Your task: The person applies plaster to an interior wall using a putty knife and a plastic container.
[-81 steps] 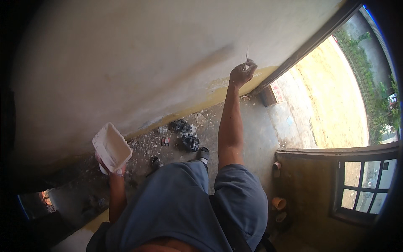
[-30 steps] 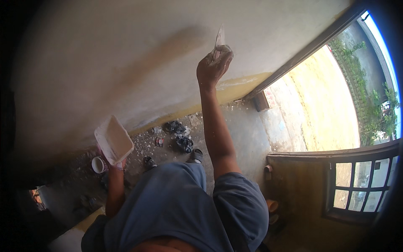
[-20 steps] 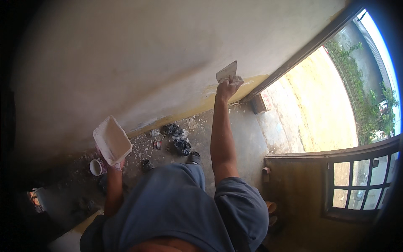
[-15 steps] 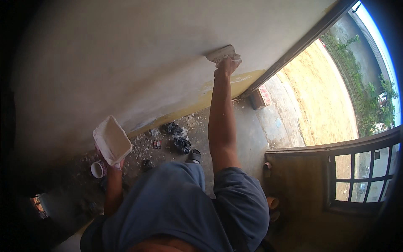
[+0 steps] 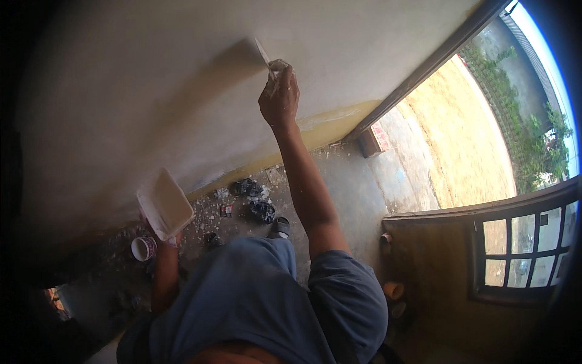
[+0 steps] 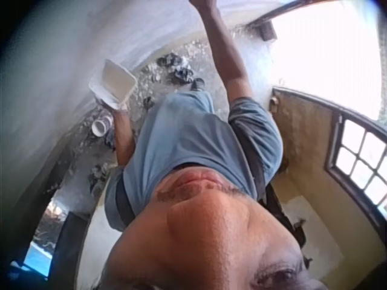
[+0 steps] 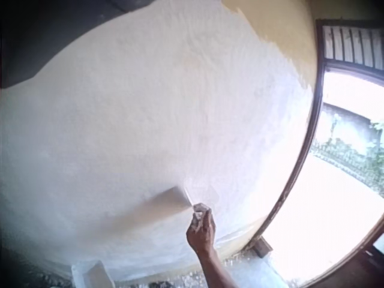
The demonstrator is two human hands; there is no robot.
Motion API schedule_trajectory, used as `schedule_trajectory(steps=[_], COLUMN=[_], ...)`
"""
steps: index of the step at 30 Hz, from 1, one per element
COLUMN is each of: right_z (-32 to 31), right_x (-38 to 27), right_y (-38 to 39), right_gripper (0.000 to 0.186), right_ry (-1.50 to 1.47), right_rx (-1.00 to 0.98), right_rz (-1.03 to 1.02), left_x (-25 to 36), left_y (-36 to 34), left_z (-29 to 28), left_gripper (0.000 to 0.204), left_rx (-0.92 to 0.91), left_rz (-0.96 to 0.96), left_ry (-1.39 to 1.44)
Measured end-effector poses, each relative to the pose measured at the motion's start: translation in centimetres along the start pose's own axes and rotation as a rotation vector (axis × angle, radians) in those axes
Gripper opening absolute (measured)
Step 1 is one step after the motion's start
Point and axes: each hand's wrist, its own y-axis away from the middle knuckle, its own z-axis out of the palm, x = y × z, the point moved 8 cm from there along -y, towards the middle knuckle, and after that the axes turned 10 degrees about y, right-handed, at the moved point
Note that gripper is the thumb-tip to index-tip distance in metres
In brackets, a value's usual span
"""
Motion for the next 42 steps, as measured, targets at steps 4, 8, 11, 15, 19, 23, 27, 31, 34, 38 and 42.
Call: schedule_trajectory(steps=[4, 8, 11, 15, 19, 23, 27, 31, 34, 38, 42], right_z=[-0.8, 1.8, -2.9, -2.1, -1.7, -1.1, -2.7, 2.7, 0.4, -7.5, -10.1], right_x=[-2.1, -0.2, 7.4, 13.6, 4.1, -0.5, -0.3, 2.5, 5.1, 3.1, -5.5], right_y=[-2.2, -0.8, 0.2, -2.8, -5.3, -2.6, -1.8, 0.2, 2.0, -4.2, -13.5], right_gripper=[0.044, 0.032, 0.027, 0.032, 0.021, 0.019, 0.031, 0.036, 0.032, 0.012, 0.015], right_ry=[0.345, 0.206, -0.116, -0.505, -0.067, 0.104, 0.23, 0.521, 0.291, 0.122, 0.305], right_rx=[0.291, -0.023, 0.192, 0.339, 0.262, 0.068, 0.157, -0.066, -0.049, 0.44, 0.556], right_rz=[-0.28, -0.243, 0.384, 0.715, 0.538, 0.255, -0.078, -0.362, -0.036, 0.085, -0.419], left_x=[-0.3, 0.7, 0.2, -0.1, -0.1, -0.1, -1.0, -1.6, -1.7, -1.4, -1.2], left_y=[0.1, 0.2, 0.3, 0.2, 0.5, 0.3, 0.4, 0.6, 0.3, 0.5, 0.5], left_z=[0.7, 0.1, 0.2, -0.1, 0.3, -2.0, 0.6, 0.2, 3.2, 2.1, 2.3], left_gripper=[0.068, 0.071, 0.072, 0.072, 0.07, 0.067, 0.067, 0.067, 0.064, 0.06, 0.057], left_rx=[-0.036, 0.002, -0.08, -0.058, -0.069, 0.005, 0.013, 0.037, -0.034, 0.055, 0.051], left_rz=[-0.031, 0.039, -0.038, -0.054, -0.046, -0.012, -0.041, -0.072, -0.054, -0.032, -0.027], left_ry=[0.024, 0.013, 0.056, 0.085, 0.028, -0.032, 0.012, -0.025, 0.003, -0.02, -0.089])
